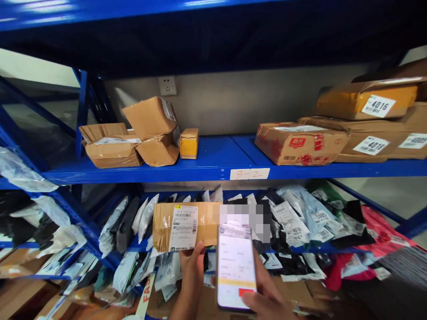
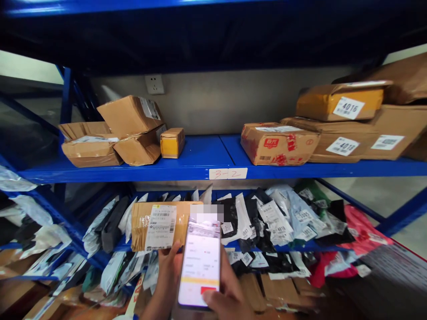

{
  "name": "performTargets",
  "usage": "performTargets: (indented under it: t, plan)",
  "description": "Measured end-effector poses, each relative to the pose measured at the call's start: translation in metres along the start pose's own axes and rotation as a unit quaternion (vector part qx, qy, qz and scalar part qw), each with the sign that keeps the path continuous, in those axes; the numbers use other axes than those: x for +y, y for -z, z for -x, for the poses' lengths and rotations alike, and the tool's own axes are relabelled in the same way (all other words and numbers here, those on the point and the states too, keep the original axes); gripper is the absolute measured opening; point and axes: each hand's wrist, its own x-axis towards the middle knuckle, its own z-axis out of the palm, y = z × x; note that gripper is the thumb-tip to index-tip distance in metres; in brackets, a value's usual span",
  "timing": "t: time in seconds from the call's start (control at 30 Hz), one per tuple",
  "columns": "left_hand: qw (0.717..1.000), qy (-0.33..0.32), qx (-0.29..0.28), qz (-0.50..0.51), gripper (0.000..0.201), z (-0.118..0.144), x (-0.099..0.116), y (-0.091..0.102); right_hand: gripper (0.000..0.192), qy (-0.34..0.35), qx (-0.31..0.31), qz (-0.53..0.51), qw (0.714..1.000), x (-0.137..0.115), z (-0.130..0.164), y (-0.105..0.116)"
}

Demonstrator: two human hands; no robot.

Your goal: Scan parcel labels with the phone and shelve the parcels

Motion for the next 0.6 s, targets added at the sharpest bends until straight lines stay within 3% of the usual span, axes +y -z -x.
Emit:
performTargets:
  t: [0.1,0.3,0.4,0.6]
  plan:
    - [0.999,-0.040,0.004,0.029,0.087,-0.006,-0.003,0.005,0.116,0.019,0.093,-0.013,0.995,-0.012,0.014,0.021]
    - [0.999,-0.040,-0.002,0.037,0.068,-0.009,-0.013,0.015,0.118,0.030,0.240,-0.041,0.969,-0.036,0.031,0.039]
    - [0.998,-0.040,-0.014,0.037,0.069,-0.008,-0.014,0.012,0.112,0.065,0.275,-0.029,0.959,-0.040,0.035,0.039]
    - [1.000,-0.008,-0.013,0.017,0.069,0.001,-0.014,0.014,0.100,0.088,0.283,-0.025,0.955,-0.040,0.041,0.047]
